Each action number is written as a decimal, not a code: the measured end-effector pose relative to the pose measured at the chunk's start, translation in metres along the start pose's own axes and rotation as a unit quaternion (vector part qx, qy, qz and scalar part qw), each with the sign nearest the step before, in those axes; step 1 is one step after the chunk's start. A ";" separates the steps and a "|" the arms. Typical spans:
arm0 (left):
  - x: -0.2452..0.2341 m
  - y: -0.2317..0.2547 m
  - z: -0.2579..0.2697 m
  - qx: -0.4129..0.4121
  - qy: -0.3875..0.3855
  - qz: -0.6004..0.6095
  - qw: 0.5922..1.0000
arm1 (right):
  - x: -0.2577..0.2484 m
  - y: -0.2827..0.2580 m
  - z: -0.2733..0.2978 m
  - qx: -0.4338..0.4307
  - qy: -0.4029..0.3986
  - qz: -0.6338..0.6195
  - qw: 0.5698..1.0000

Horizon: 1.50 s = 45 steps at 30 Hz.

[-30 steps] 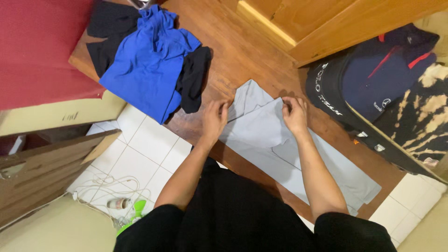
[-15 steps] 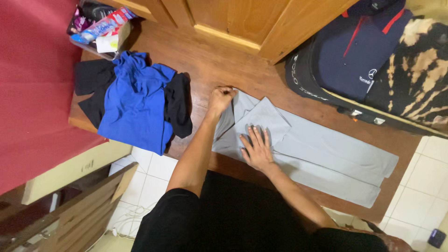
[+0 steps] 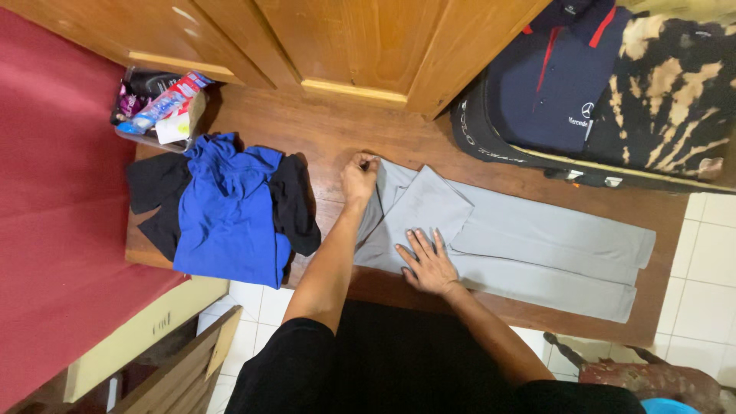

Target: The person folds a gray t-shirt on a wooden table, then places it into an open suitcase. The person then picks up a blue t-shirt and begins to fold it.

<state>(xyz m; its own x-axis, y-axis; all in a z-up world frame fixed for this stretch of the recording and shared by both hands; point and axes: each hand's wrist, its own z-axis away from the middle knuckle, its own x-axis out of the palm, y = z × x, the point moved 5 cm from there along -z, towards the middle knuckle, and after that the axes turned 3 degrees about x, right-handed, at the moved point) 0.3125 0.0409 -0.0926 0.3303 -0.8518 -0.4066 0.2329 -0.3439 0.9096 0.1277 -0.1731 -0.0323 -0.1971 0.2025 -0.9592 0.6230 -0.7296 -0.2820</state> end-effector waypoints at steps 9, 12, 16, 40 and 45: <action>0.024 0.047 0.068 0.212 -0.134 -0.275 0.928 | -0.022 0.040 -0.035 0.204 0.078 -0.016 0.976; 0.023 0.053 0.077 0.266 -0.155 -0.316 0.897 | -0.014 0.064 -0.059 0.257 0.036 0.010 0.966; 0.006 0.054 0.067 0.219 -0.201 -0.395 0.869 | -0.011 0.076 -0.065 0.289 0.025 0.024 0.957; -0.009 0.047 0.062 0.276 -0.168 -0.286 0.902 | -0.043 0.259 0.145 0.580 0.223 0.070 0.780; -0.001 0.063 0.070 0.302 -0.126 -0.336 0.883 | -0.076 0.295 0.234 0.557 0.229 0.201 0.773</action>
<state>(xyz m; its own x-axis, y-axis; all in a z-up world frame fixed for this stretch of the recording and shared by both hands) 0.2626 -0.0074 -0.0284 0.0705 -0.4093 -0.9097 -0.2564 -0.8888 0.3800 0.1492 -0.5567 -0.0386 0.2901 -0.1629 -0.9430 -0.5233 -0.8520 -0.0138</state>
